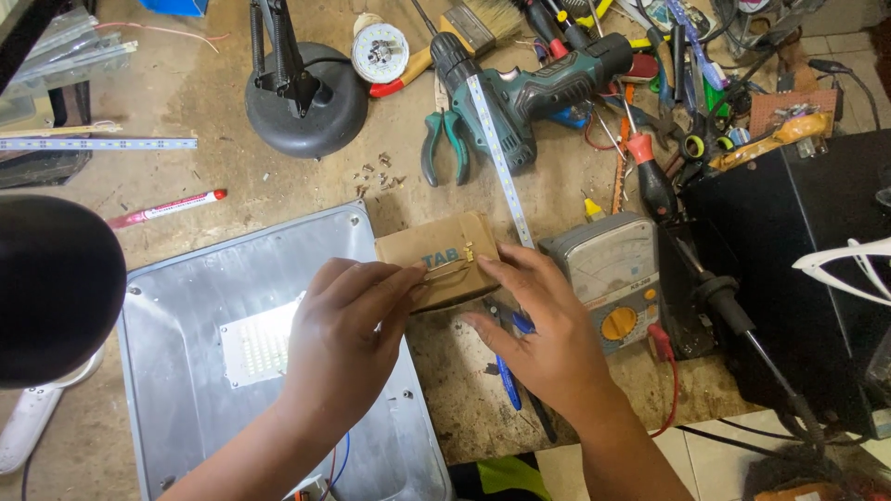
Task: Repairing an LED floodlight by soldering wires to a PCB, testing the circuit with a multimeter, and reassembling the unit.
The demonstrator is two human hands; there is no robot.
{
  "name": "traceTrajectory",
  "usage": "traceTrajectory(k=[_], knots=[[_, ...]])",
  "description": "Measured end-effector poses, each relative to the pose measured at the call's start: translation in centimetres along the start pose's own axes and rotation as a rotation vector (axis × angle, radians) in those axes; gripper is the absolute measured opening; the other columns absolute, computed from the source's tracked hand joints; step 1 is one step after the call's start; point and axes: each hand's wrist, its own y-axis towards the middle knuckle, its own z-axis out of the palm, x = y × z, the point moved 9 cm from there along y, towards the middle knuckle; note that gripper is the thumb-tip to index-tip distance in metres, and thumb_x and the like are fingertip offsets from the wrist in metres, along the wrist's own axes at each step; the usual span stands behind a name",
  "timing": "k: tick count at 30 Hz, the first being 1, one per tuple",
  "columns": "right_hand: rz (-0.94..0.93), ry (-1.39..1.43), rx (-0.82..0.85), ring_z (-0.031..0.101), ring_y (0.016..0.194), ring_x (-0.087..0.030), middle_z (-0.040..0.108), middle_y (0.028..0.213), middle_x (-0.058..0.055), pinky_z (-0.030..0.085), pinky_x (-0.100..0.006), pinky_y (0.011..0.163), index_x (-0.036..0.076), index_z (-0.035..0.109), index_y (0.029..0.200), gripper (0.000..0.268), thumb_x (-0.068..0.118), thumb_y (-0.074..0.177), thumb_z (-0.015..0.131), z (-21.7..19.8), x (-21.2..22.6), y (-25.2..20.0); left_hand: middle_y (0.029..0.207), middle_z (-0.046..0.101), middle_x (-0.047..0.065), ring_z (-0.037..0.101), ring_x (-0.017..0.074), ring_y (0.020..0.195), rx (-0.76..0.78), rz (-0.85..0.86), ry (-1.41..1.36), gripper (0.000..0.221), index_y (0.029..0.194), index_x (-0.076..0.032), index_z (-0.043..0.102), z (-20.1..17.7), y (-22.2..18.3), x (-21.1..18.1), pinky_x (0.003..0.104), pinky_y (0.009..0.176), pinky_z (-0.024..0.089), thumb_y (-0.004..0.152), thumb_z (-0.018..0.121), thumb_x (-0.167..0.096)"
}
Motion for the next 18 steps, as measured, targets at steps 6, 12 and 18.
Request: traceTrajectory(k=[6,12,18], knots=[[-0.004,-0.001,-0.006,0.060,0.131,-0.034,0.057,0.138,-0.019,0.053,-0.046,0.108,0.005,0.062,0.137,0.053,0.023,0.090,0.079,-0.04,0.00,0.11,0.099,0.073,0.007,0.060,0.0278,0.081,0.003,-0.005,-0.011,0.020,0.113,-0.004,0.075,0.01,-0.07,0.09,0.038,0.069,0.053,0.093,0.075,-0.007],[0.007,-0.019,-0.002,0.060,0.130,-0.034,0.057,0.138,-0.019,0.055,-0.046,0.105,0.007,0.063,0.136,0.053,0.023,0.089,0.080,0.28,-0.51,-0.02,0.099,0.073,0.007,0.061,0.0277,0.080,0.004,-0.001,-0.008,0.021,0.113,-0.004,0.075,0.01,-0.16,0.18,0.038,0.069,0.053,0.093,0.075,-0.006],[0.014,-0.014,0.021,0.060,0.129,-0.035,0.055,0.139,-0.019,0.054,-0.046,0.104,0.009,0.062,0.138,0.051,0.025,0.092,0.076,0.61,-0.76,-0.08,0.100,0.073,0.008,0.061,0.0277,0.080,0.006,-0.009,-0.006,0.021,0.113,-0.004,0.074,0.08,-0.13,0.17,0.038,0.068,0.053,0.092,0.075,-0.005]])
